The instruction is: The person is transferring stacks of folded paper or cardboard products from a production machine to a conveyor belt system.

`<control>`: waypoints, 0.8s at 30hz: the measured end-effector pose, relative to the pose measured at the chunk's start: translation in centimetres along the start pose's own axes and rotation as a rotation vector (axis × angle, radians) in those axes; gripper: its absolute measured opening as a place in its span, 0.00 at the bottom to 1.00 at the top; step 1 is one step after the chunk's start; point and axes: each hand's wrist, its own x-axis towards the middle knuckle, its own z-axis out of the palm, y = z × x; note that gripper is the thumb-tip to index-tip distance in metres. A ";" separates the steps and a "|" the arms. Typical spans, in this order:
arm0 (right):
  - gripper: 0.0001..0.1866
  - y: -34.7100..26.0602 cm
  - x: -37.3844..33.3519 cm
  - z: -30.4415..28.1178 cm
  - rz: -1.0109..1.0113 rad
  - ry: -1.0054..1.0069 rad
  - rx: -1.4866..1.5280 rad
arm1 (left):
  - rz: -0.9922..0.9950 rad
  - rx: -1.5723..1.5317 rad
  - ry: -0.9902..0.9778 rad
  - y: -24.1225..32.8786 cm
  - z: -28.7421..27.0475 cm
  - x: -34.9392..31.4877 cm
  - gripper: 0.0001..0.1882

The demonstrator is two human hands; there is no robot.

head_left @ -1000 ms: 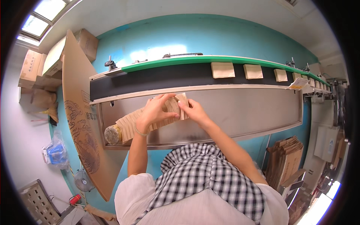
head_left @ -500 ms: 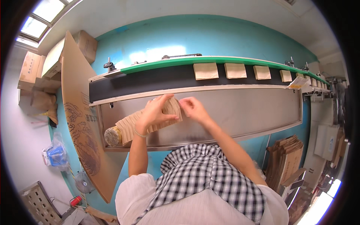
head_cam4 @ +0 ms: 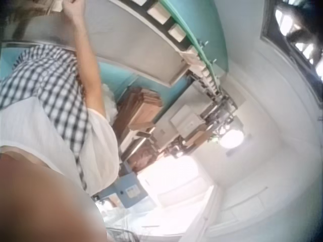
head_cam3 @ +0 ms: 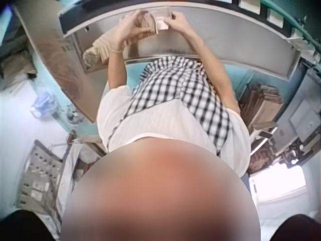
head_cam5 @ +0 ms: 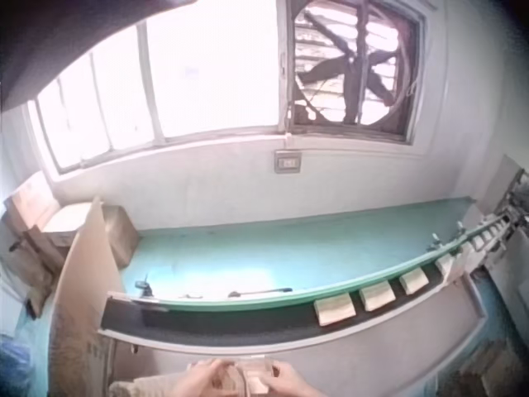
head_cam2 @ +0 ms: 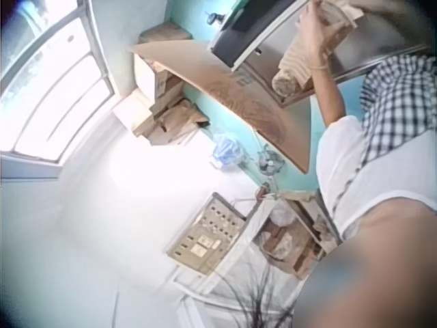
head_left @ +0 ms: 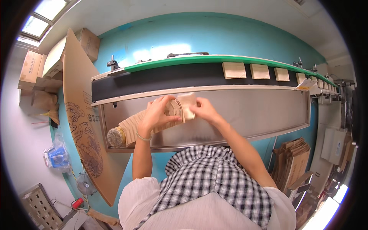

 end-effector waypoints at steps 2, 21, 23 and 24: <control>0.21 -1.8 1.3 0.0 0.011 0.170 0.310 | -0.013 0.012 0.003 -0.2 -0.1 -0.3 0.43; 0.26 -5.6 -1.6 6.7 -0.122 0.183 -0.226 | 0.055 0.013 0.057 -0.9 0.1 -0.9 0.48; 0.26 -4.4 -1.4 6.4 -0.047 0.130 0.003 | 0.067 0.010 0.054 -1.2 0.1 -0.8 0.46; 0.25 -3.7 -1.5 6.1 0.028 0.078 0.234 | 0.046 0.015 0.028 -1.3 -0.1 -0.7 0.44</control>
